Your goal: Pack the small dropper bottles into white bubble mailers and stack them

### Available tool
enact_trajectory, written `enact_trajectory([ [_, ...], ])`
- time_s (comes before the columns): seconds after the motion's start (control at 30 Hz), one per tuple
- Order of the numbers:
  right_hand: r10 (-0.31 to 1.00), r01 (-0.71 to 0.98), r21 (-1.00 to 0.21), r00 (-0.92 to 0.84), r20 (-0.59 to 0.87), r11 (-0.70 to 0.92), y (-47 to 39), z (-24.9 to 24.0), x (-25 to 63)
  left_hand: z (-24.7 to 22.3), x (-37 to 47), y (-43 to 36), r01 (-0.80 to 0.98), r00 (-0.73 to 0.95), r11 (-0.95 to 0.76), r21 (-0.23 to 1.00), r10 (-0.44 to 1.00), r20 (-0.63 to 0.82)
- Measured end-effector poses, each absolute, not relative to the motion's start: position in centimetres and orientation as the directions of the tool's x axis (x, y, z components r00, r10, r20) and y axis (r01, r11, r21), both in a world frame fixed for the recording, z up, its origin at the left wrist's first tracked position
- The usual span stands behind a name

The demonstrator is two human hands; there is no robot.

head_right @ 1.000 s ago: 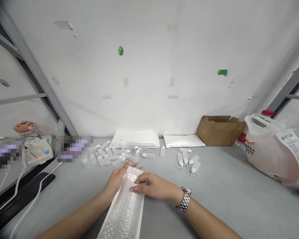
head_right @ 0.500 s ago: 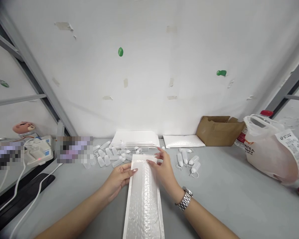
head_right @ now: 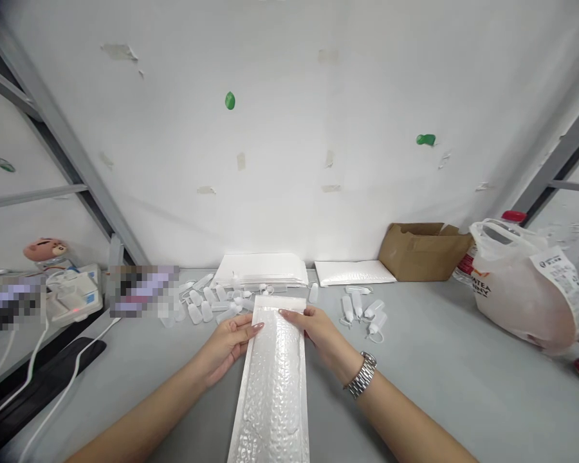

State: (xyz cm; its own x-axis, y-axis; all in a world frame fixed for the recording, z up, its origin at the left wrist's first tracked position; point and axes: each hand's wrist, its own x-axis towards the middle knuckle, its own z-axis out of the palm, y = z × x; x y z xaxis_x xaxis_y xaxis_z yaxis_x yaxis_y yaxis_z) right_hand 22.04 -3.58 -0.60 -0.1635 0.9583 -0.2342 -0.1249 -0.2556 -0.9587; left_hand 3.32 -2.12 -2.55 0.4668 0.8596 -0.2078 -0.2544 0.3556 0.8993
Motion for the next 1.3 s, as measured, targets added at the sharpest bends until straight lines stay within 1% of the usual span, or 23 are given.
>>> enact_trajectory([
  [0.07, 0.952, -0.162, -0.953, -0.216, -0.217, -0.254, -3.4, -0.8, 22.2, -2.5, 3.2, -2.0, -0.229, 0.485, 0.369, 0.901, 0.845, -0.223],
  [0.13, 0.951, -0.137, -0.965, -0.247, -0.187, -0.225, -3.2, -1.0, 22.4, -2.6, 3.1, -1.9, -0.214, 0.498, 0.380, 0.900, 0.835, -0.234],
  [0.2, 0.955, -0.068, -0.984, -0.261, -0.141, -0.164, -3.0, -1.2, 22.6, -2.6, 3.1, -1.8, -0.202, 0.507, 0.402, 0.893, 0.823, -0.255],
  [0.27, 0.965, 0.040, -0.996, -0.249, -0.084, -0.077, -2.8, -1.4, 22.7, -2.6, 3.1, -1.7, -0.192, 0.505, 0.434, 0.880, 0.813, -0.290],
  [0.33, 0.965, 0.163, -0.986, -0.259, -0.024, 0.019, -2.8, -1.5, 22.7, -2.6, 3.1, -1.7, -0.181, 0.482, 0.461, 0.869, 0.812, -0.331],
  [0.4, 0.951, 0.264, -0.959, -0.310, 0.017, 0.103, -2.9, -1.7, 22.6, -2.4, 3.0, -1.7, -0.171, 0.455, 0.473, 0.865, 0.816, -0.356],
  [0.5, 0.928, 0.329, -0.928, -0.370, 0.041, 0.172, -3.0, -1.8, 22.5, -2.1, 2.8, -1.5, -0.144, 0.473, 0.507, 0.850, 0.790, -0.390],
  [0.57, 0.924, 0.356, -0.915, -0.379, 0.044, 0.189, -3.0, -1.9, 22.5, -1.9, 2.6, -1.4, -0.110, 0.504, 0.548, 0.829, 0.750, -0.429],
  [0.63, 0.918, 0.368, -0.909, -0.395, 0.038, 0.196, -3.0, -1.7, 22.6, -1.9, 2.5, -1.4, -0.077, 0.509, 0.550, 0.832, 0.739, -0.441],
  [0.77, 0.889, 0.334, -0.928, -0.459, -0.008, 0.164, -3.0, -0.8, 23.3, -2.0, 2.4, -1.5, -0.074, 0.491, 0.492, 0.867, 0.775, -0.397],
  [0.83, 0.886, 0.266, -0.958, -0.462, -0.030, 0.106, -2.9, -0.4, 23.6, -2.1, 2.4, -1.5, -0.099, 0.472, 0.478, 0.873, 0.795, -0.382],
  [0.93, 0.930, 0.152, -0.987, -0.355, -0.097, -0.044, -2.8, -0.3, 23.7, -2.2, 2.5, -1.4, -0.115, 0.399, 0.426, 0.898, 0.847, -0.351],
  [1.03, 0.930, 0.140, -0.977, -0.309, -0.199, -0.162, -2.9, -0.5, 23.2, -2.3, 2.5, -1.4, -0.087, 0.350, 0.374, 0.923, 0.879, -0.324],
  [1.13, 0.913, 0.101, -0.968, -0.321, -0.251, -0.231, -3.2, -0.6, 22.6, -2.3, 2.6, -1.6, -0.068, 0.345, 0.359, 0.931, 0.884, -0.315],
  [1.3, 0.919, -0.019, -0.959, -0.292, -0.265, -0.283, -3.4, -0.9, 22.3, -2.2, 2.7, -1.7, -0.088, 0.310, 0.381, 0.920, 0.888, -0.339],
])
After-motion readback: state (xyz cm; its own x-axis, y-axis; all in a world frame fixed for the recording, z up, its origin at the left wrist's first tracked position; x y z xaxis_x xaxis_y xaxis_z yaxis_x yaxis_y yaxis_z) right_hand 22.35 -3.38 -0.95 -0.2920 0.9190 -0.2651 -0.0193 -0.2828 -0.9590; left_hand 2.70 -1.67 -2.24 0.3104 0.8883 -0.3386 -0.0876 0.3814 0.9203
